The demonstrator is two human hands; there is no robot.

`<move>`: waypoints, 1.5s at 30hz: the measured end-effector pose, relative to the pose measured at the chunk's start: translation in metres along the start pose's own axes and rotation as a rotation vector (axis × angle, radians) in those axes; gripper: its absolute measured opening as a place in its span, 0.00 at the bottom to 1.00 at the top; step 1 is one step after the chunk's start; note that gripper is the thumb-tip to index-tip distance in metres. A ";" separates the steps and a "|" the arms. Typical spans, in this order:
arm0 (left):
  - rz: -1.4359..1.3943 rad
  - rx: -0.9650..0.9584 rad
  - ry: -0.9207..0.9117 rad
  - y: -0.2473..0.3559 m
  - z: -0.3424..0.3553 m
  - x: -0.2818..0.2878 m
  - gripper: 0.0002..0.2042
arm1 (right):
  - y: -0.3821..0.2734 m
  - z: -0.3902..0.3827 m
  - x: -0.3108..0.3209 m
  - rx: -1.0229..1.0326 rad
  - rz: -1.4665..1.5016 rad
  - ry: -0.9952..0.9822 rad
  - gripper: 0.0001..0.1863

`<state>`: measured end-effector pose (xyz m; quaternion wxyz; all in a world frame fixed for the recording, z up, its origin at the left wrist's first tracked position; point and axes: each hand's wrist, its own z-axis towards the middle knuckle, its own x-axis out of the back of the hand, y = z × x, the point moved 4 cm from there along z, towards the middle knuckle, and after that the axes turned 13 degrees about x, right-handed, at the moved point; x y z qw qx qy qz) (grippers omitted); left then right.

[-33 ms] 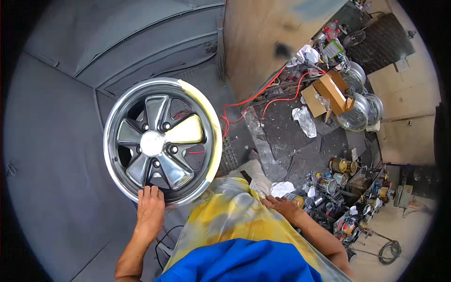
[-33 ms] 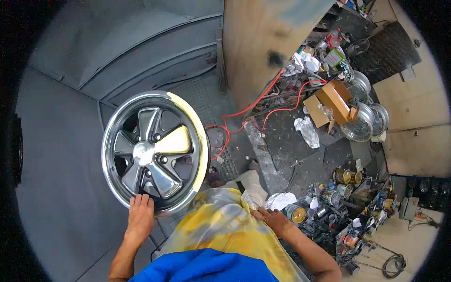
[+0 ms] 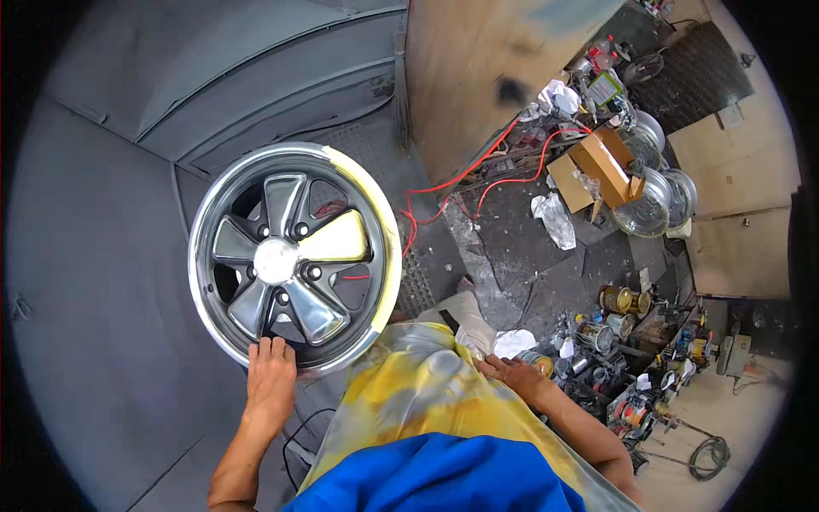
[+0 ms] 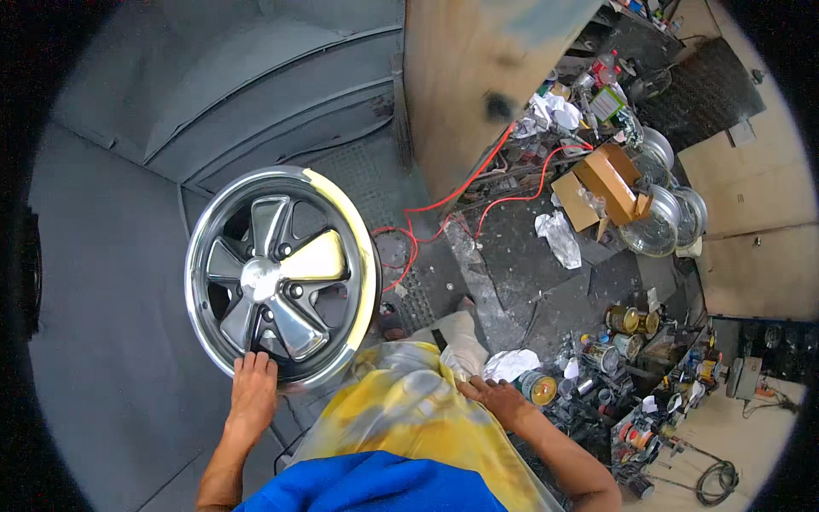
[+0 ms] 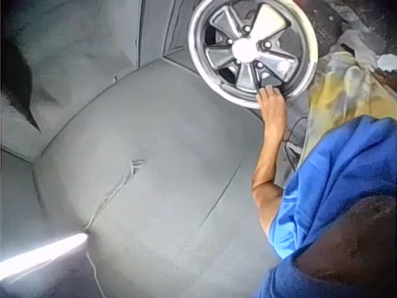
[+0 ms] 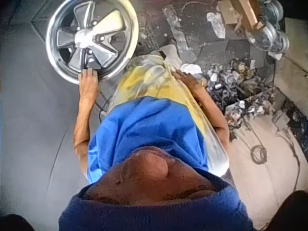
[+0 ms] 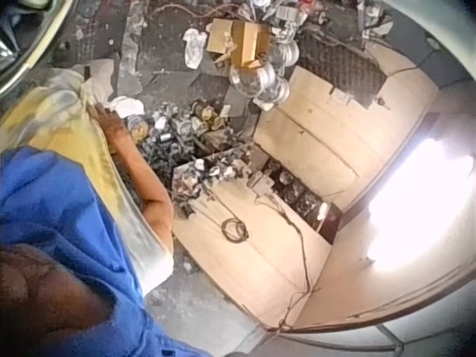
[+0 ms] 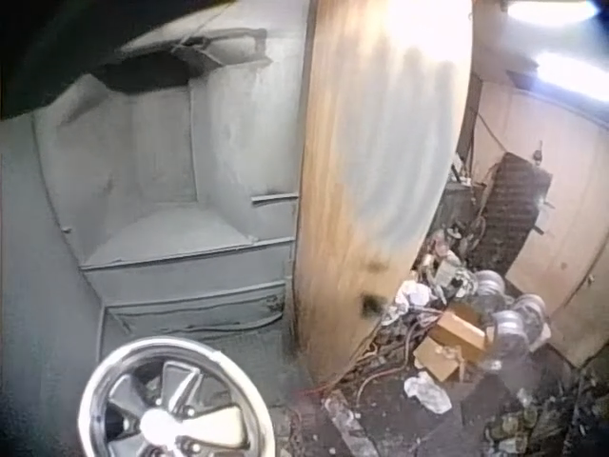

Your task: Preparing and mixing paint into a spray gun for painting a car wheel rim.

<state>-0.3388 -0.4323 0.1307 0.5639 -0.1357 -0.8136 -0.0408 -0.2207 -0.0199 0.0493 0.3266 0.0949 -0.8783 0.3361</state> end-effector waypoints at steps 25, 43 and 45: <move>-0.106 -0.250 -0.611 0.393 0.131 -0.093 0.27 | 0.181 -0.266 -0.144 -0.238 0.413 0.343 0.32; 0.167 -0.727 -0.738 0.730 0.284 -0.065 0.28 | 0.237 -0.351 -0.213 -1.151 0.971 1.192 0.29; 0.207 -0.770 -0.645 0.763 0.294 -0.075 0.28 | 0.253 -0.354 -0.219 -1.184 1.004 1.202 0.29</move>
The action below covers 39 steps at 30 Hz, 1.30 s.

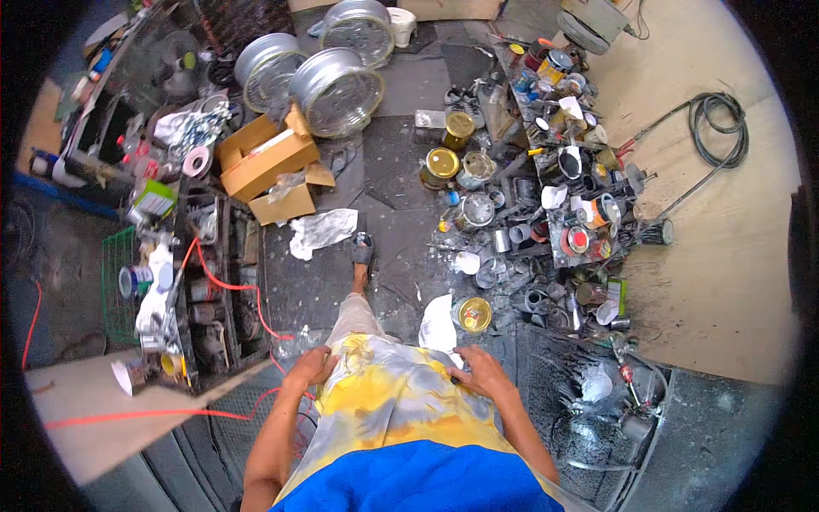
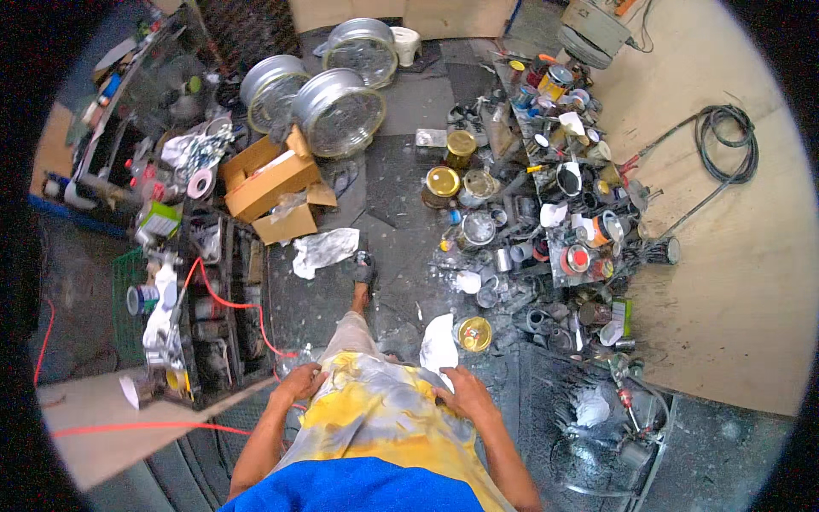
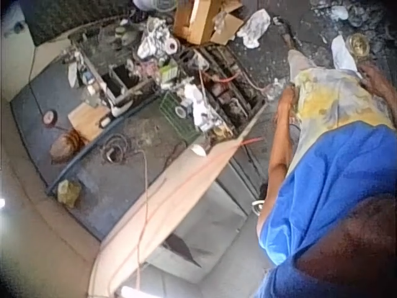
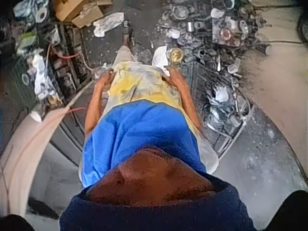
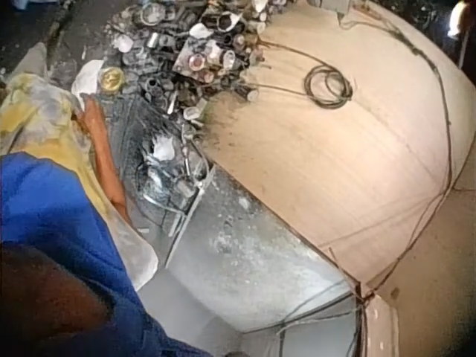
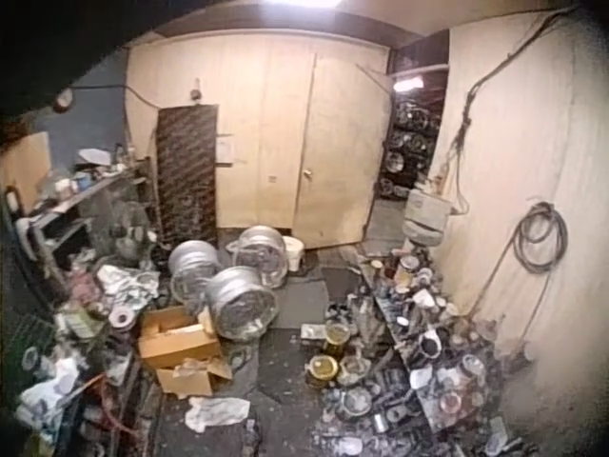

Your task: Preparing and mixing paint into a spray gun for painting a car wheel rim.

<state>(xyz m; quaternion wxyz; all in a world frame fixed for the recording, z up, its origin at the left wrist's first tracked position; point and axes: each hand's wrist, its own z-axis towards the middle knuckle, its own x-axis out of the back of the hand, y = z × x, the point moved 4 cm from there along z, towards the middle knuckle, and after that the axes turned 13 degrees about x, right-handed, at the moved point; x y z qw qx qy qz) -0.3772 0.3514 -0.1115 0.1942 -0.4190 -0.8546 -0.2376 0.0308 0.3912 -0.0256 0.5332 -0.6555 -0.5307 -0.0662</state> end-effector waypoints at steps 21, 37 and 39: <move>-0.838 0.003 -0.312 0.199 0.232 0.275 0.16 | -0.025 0.388 0.104 0.206 0.132 0.142 0.09; -0.035 -0.726 -0.025 0.403 0.326 0.386 0.12 | 0.026 0.528 0.354 0.041 0.125 -0.198 0.18; 0.140 -0.606 -0.180 0.443 0.351 0.389 0.12 | 0.043 0.552 0.355 0.142 0.048 -0.164 0.15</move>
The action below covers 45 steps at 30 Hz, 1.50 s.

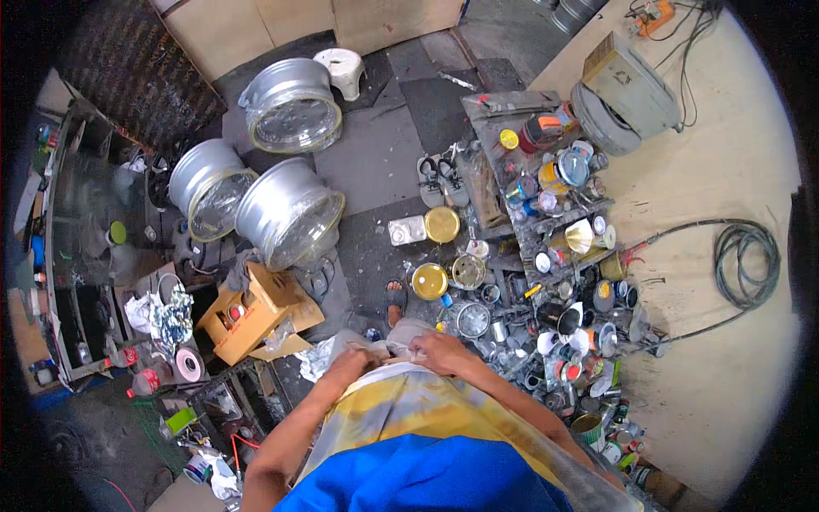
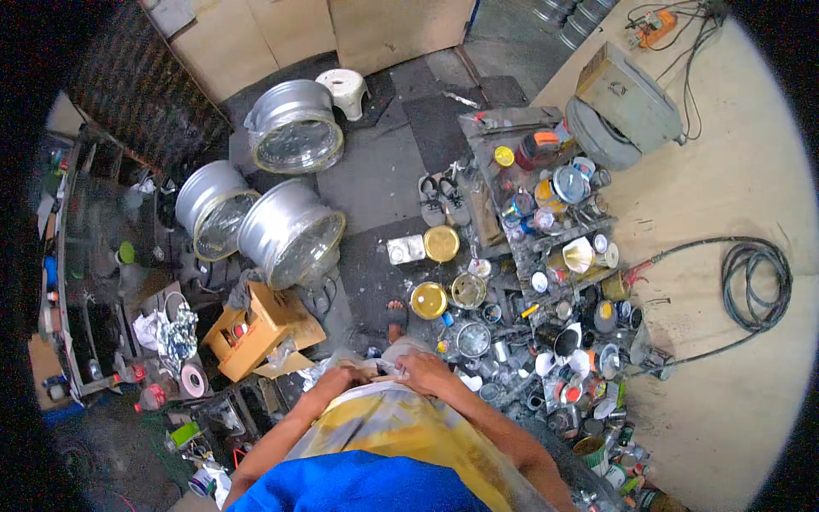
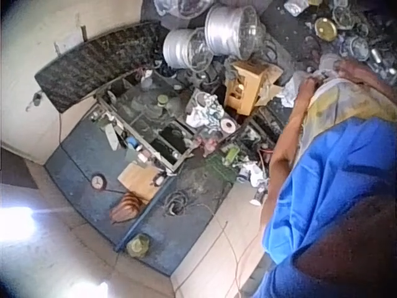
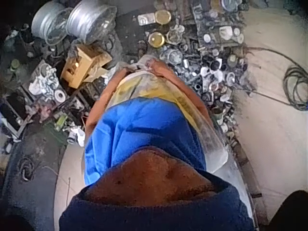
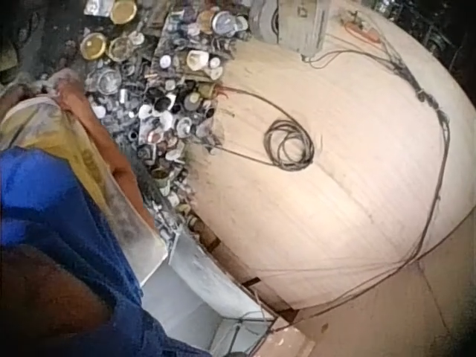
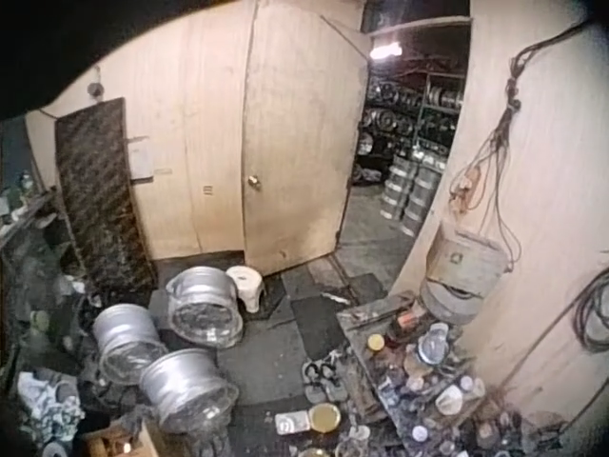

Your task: Preparing and mixing paint into a spray gun for painting a car wheel rim.

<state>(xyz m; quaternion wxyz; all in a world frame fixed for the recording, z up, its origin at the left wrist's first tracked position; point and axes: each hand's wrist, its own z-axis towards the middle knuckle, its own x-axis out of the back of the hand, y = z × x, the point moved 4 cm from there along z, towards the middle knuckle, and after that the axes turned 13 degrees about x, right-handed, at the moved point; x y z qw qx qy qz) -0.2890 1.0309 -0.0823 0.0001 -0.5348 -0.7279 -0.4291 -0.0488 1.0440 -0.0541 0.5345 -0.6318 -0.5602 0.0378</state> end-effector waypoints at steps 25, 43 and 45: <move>0.568 -0.290 -0.282 0.076 0.346 0.293 0.13 | 0.125 0.224 0.195 -0.316 0.268 0.141 0.18; -0.139 -0.376 -0.075 0.107 0.407 0.497 0.25 | 0.078 0.297 0.423 -0.392 0.587 0.712 0.20; -0.147 -0.397 -0.057 0.124 0.407 0.516 0.25 | 0.074 0.303 0.450 -0.335 0.621 0.713 0.20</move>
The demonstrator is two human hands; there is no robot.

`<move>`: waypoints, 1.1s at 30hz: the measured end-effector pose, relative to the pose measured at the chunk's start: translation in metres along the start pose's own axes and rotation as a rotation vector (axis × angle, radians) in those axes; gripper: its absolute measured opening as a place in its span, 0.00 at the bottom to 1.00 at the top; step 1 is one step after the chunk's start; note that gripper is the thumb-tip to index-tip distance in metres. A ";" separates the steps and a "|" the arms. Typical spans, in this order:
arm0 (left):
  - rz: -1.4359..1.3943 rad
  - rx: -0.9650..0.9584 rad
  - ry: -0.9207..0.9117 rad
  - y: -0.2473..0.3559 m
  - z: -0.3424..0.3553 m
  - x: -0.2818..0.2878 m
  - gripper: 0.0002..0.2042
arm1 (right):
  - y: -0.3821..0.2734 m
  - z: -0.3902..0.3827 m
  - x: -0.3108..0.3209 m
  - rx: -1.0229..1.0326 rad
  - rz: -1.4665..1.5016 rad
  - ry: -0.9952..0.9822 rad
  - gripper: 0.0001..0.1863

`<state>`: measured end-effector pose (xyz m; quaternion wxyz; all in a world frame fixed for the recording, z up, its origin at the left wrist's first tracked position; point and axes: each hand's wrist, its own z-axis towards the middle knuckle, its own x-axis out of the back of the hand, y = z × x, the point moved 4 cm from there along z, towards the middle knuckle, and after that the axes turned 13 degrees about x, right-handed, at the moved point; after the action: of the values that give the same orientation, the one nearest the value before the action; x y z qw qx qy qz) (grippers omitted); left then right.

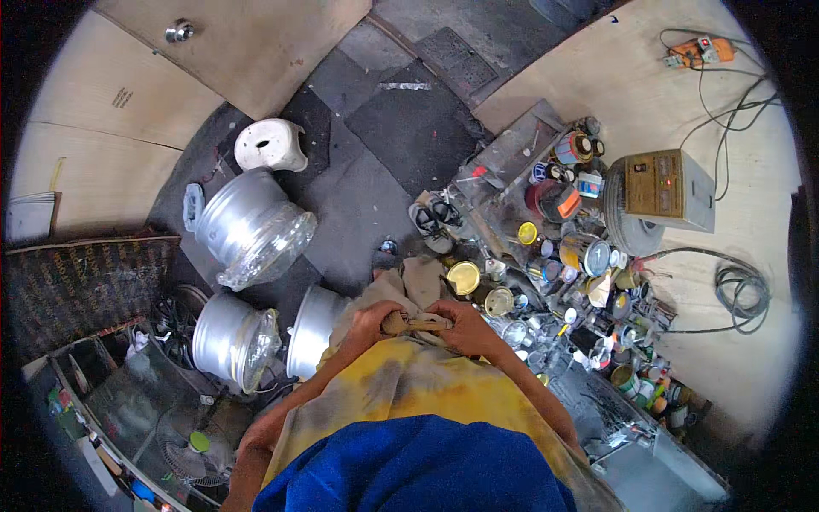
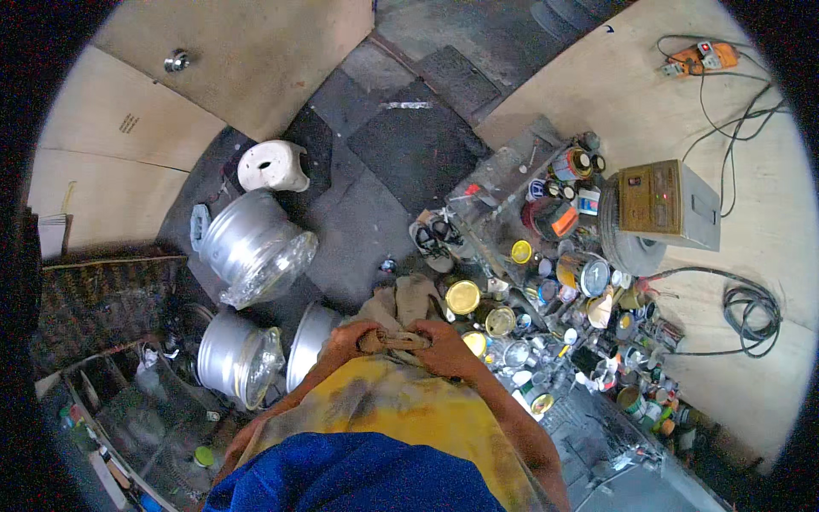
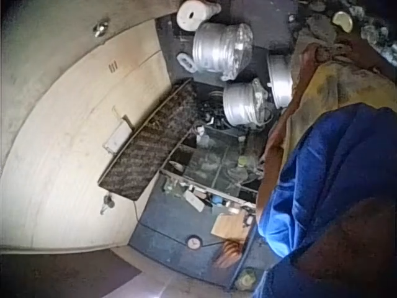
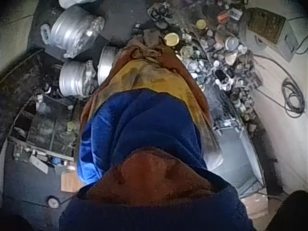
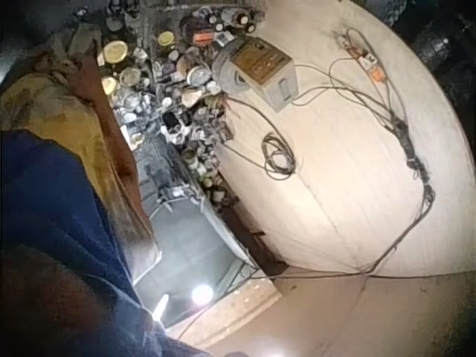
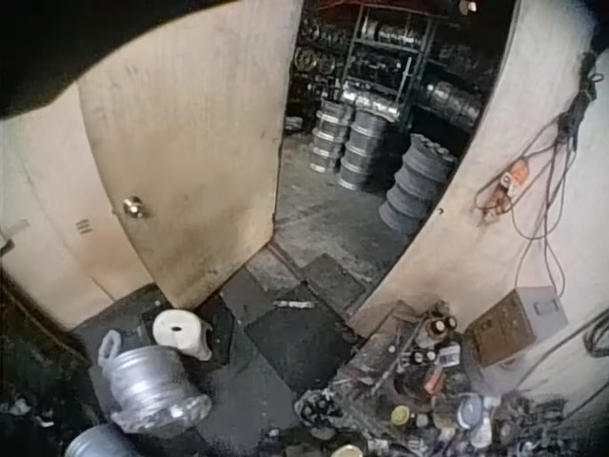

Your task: Preparing and mixing paint into a spray gun for painting a car wheel rim.

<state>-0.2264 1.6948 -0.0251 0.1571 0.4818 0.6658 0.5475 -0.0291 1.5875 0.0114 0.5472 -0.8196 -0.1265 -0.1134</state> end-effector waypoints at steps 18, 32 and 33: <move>-0.170 0.262 0.398 0.041 0.142 0.137 0.17 | -0.050 0.218 0.065 0.507 -0.279 -0.185 0.23; 0.419 0.147 -0.425 0.107 0.392 0.222 0.20 | -0.060 0.339 0.207 0.480 -0.194 0.030 0.16; 0.495 0.198 -0.535 0.110 0.410 0.225 0.20 | -0.057 0.340 0.212 0.499 -0.214 0.145 0.16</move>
<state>0.0179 2.1082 -0.0006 0.1410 0.7669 0.5143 0.3569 0.1679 1.9408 0.0024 0.7245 -0.6313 -0.1969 -0.1946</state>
